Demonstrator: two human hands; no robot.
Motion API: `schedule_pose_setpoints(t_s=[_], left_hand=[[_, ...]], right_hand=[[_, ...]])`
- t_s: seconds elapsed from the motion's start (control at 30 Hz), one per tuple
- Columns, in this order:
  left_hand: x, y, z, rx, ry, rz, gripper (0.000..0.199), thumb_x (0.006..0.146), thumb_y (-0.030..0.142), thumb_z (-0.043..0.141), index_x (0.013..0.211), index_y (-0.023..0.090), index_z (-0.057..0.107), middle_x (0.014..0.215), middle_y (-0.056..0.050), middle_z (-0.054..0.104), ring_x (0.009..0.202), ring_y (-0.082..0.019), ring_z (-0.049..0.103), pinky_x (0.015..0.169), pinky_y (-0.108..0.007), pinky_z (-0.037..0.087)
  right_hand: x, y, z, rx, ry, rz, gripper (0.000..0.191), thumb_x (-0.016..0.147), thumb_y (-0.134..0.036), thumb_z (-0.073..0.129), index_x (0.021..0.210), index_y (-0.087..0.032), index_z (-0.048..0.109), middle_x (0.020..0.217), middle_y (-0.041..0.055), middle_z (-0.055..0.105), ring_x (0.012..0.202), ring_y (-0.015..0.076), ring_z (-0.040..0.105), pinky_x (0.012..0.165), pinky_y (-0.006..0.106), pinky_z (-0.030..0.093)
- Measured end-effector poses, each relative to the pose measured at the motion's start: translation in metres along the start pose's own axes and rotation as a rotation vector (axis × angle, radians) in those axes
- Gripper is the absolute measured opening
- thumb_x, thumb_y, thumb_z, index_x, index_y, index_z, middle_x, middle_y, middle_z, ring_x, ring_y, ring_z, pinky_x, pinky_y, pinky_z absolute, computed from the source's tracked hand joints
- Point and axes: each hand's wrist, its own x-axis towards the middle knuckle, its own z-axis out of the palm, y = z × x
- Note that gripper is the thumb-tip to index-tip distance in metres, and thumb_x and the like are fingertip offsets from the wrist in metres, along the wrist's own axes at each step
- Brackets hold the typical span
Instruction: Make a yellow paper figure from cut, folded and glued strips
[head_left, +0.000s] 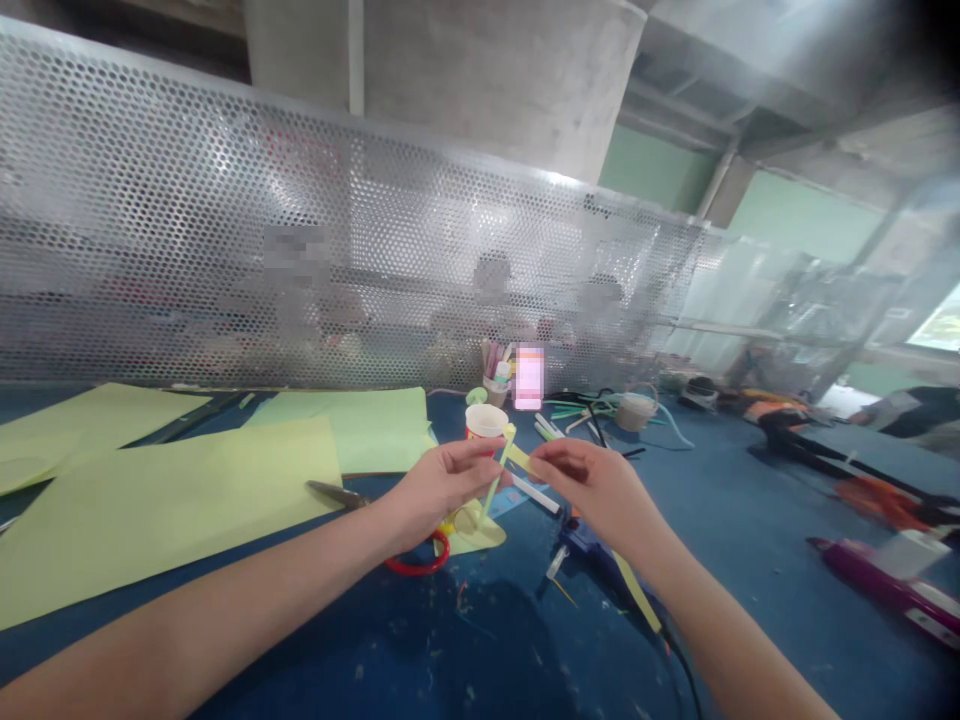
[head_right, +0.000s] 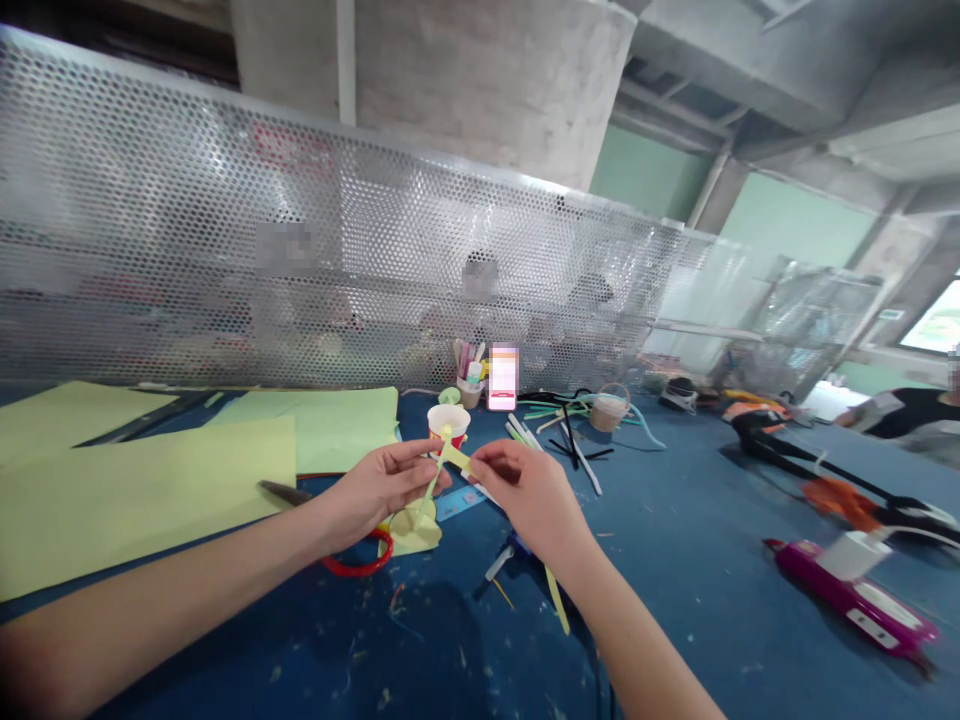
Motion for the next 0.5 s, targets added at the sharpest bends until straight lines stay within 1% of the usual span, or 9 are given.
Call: schedule_pose_setpoints(t_s=[0.07, 0.13, 0.27, 0.33, 0.4, 0.5], left_hand=[[-0.001, 0.000, 0.001, -0.004, -0.006, -0.001, 0.037, 0.066, 0.023, 0.075, 0.102, 0.018, 0.066, 0.077, -0.003, 0.072, 0.079, -0.011, 0.066, 0.084, -0.025, 0.044], [-0.001, 0.000, 0.001, 0.002, -0.007, 0.004, 0.036, 0.066, 0.023, 0.075, 0.101, 0.017, 0.066, 0.077, -0.004, 0.072, 0.078, -0.011, 0.066, 0.084, -0.025, 0.044], [0.000, 0.001, 0.004, -0.056, 0.019, 0.015, 0.029, 0.062, 0.021, 0.077, 0.090, 0.014, 0.069, 0.078, -0.004, 0.071, 0.076, -0.012, 0.065, 0.084, -0.025, 0.044], [-0.001, 0.002, 0.006, -0.089, 0.023, 0.017, 0.026, 0.061, 0.020, 0.078, 0.084, 0.012, 0.068, 0.078, -0.004, 0.070, 0.075, -0.012, 0.064, 0.084, -0.026, 0.044], [-0.003, 0.004, 0.009, -0.090, -0.007, 0.018, 0.022, 0.064, 0.020, 0.076, 0.082, 0.011, 0.068, 0.078, -0.005, 0.069, 0.076, -0.013, 0.063, 0.083, -0.026, 0.044], [-0.005, 0.006, 0.012, -0.083, -0.047, 0.010, 0.017, 0.068, 0.021, 0.072, 0.079, 0.010, 0.066, 0.075, -0.006, 0.067, 0.076, -0.013, 0.062, 0.081, -0.027, 0.044]], right_hand=[[-0.001, -0.001, 0.000, -0.056, 0.007, -0.003, 0.015, 0.077, -0.034, 0.057, 0.079, -0.021, 0.063, 0.072, 0.0012, 0.072, 0.069, 0.0180, 0.068, 0.065, 0.026, 0.050], [-0.003, -0.002, 0.000, -0.127, 0.046, -0.002, 0.013, 0.077, -0.033, 0.057, 0.078, -0.021, 0.063, 0.070, 0.0006, 0.071, 0.068, 0.0175, 0.067, 0.063, 0.026, 0.049], [-0.005, -0.005, 0.001, -0.252, 0.121, -0.040, 0.010, 0.077, -0.030, 0.056, 0.074, -0.022, 0.060, 0.068, -0.0005, 0.067, 0.064, 0.0160, 0.064, 0.063, 0.026, 0.047], [-0.005, -0.006, 0.001, -0.228, 0.099, -0.069, 0.009, 0.078, -0.028, 0.054, 0.075, -0.021, 0.057, 0.069, -0.0004, 0.067, 0.066, 0.0155, 0.064, 0.063, 0.026, 0.048], [-0.004, -0.005, 0.003, -0.152, 0.048, -0.076, 0.007, 0.079, -0.027, 0.052, 0.078, -0.021, 0.056, 0.071, -0.0002, 0.068, 0.070, 0.0155, 0.066, 0.064, 0.025, 0.048], [-0.002, -0.003, 0.006, -0.069, 0.005, -0.061, 0.012, 0.079, -0.025, 0.052, 0.089, -0.021, 0.059, 0.074, 0.0001, 0.071, 0.073, 0.0162, 0.068, 0.066, 0.025, 0.050]])
